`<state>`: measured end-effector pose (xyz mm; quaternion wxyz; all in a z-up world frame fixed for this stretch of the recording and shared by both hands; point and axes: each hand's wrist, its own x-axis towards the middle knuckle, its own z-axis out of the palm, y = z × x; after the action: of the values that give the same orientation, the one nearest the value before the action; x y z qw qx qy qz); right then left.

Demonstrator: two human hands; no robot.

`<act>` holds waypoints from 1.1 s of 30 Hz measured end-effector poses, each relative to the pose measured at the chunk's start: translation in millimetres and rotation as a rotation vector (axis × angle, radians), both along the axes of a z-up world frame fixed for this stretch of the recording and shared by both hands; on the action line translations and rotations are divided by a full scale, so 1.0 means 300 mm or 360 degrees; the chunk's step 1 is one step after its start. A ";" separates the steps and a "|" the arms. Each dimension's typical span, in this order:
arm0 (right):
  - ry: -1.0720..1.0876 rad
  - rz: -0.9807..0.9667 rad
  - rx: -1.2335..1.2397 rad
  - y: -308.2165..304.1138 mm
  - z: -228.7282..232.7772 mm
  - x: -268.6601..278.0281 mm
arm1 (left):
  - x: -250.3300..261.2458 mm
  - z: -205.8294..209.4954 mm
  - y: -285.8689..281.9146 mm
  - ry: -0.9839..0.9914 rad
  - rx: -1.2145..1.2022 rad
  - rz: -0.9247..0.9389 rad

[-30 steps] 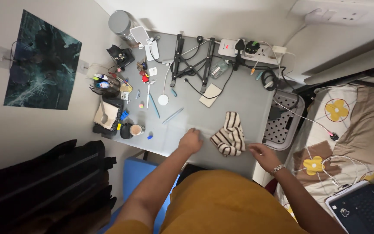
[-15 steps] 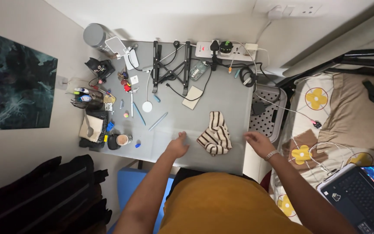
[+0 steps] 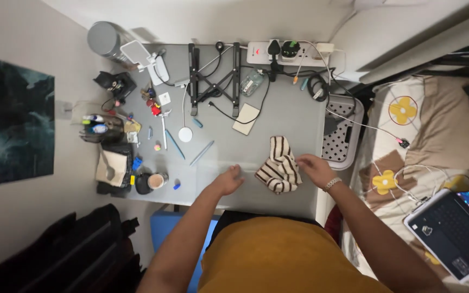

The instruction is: The person wipes a desk surface with a striped cloth, then handles a laptop on the bed, and returns to the desk to untangle and arrange cables, pens, and small items. The person moves objects around the desk and continues wiping sections of the surface.

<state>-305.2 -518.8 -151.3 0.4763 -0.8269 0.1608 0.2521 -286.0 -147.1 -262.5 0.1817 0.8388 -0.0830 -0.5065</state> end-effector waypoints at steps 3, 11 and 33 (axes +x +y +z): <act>-0.0007 -0.0072 -0.0061 0.058 0.005 0.055 | 0.036 -0.010 0.017 0.0044 -0.0072 -0.0105; -0.0129 -0.0210 -0.0118 0.134 0.046 0.262 | 0.182 -0.029 0.091 0.0061 -0.0232 -0.0277; -0.0848 0.0524 -0.1005 -0.104 0.092 1.188 | 0.236 0.107 0.070 0.0274 -0.0200 -0.0303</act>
<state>51.2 -549.9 -123.7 0.1787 -0.9825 -0.0321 0.0412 -215.1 -126.0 -230.3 0.1913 0.7676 -0.1780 -0.5853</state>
